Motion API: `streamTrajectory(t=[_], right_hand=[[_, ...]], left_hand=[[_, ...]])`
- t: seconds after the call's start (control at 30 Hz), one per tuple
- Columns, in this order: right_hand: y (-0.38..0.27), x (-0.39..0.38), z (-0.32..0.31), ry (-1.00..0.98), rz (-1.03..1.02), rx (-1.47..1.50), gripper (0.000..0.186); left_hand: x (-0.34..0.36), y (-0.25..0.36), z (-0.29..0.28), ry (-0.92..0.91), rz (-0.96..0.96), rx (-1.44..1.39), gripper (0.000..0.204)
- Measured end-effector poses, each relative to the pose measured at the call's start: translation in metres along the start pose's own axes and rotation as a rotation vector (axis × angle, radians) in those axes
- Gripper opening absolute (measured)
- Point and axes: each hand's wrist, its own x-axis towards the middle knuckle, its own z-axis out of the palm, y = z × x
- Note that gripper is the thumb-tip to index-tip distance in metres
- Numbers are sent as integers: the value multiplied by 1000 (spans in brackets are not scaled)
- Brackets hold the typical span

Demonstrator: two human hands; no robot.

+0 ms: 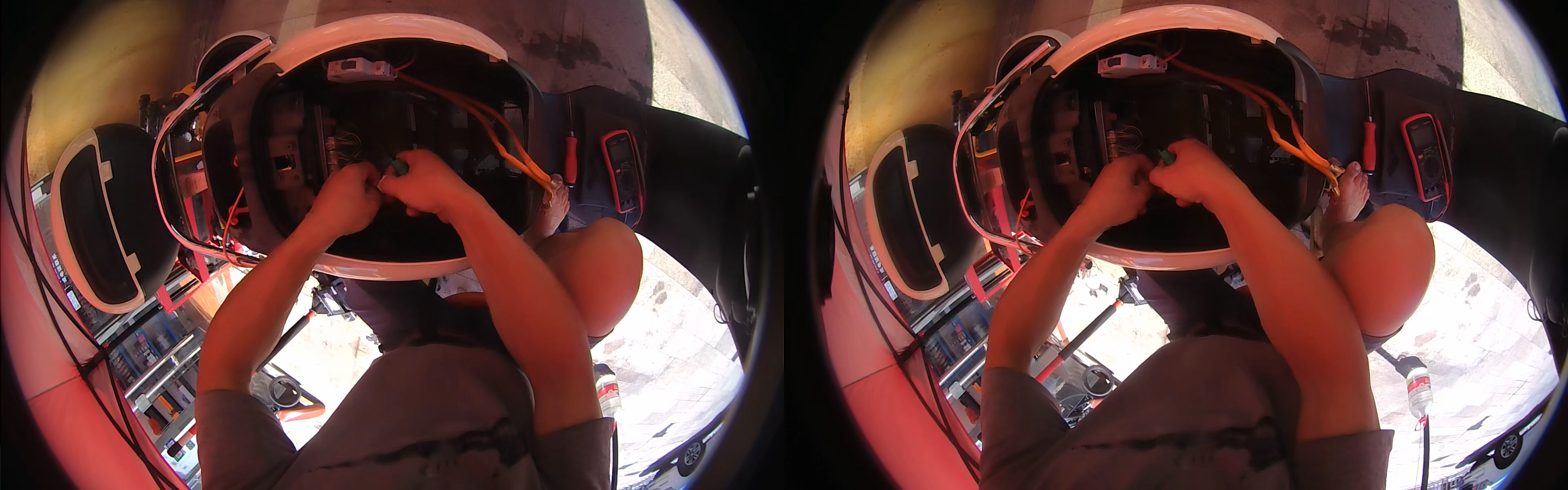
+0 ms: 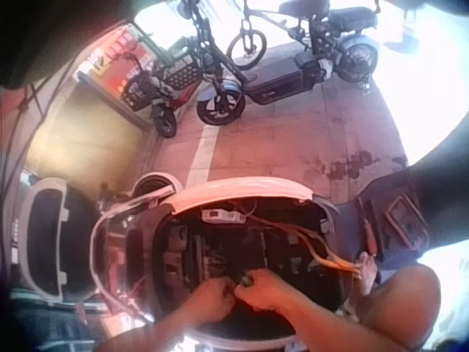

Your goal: The person retrieves a stool and sits to work on the exposed electronics under the seat of a white scooter. Using a green-handled screwdriver, they repeatedly tighten or adjust small screws on a circuit board or connector within the scooter's under-seat compartment.

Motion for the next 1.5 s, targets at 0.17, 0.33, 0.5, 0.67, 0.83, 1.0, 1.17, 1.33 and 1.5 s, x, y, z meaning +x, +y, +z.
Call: streamTrajectory(t=[0.17,0.33,0.5,0.67,0.83,1.0,1.17,1.33,1.5], right_hand=[[1,-12,6,56,-46,33,26],[7,-35,12,218,-204,495,27],[7,-52,6,279,-471,321,26],[4,-40,12,182,-314,-41,27],[6,-31,19,82,-194,-139,34],[5,-30,14,59,-181,-149,29],[3,-30,12,51,-175,-192,29],[6,-34,17,100,-196,-101,26],[15,-40,12,206,-274,-26,40]], left_hand=[[-18,9,-6,50,59,2,14],[-35,2,-14,62,216,28,16],[-37,-2,-18,53,260,23,16],[-36,1,-19,15,166,-27,15],[-37,1,-19,35,177,-94,27],[-35,-1,-20,6,205,-55,33],[-36,-1,-20,-2,203,-35,34],[-34,2,-20,9,228,-62,42],[-36,4,-23,-59,157,-86,36]])
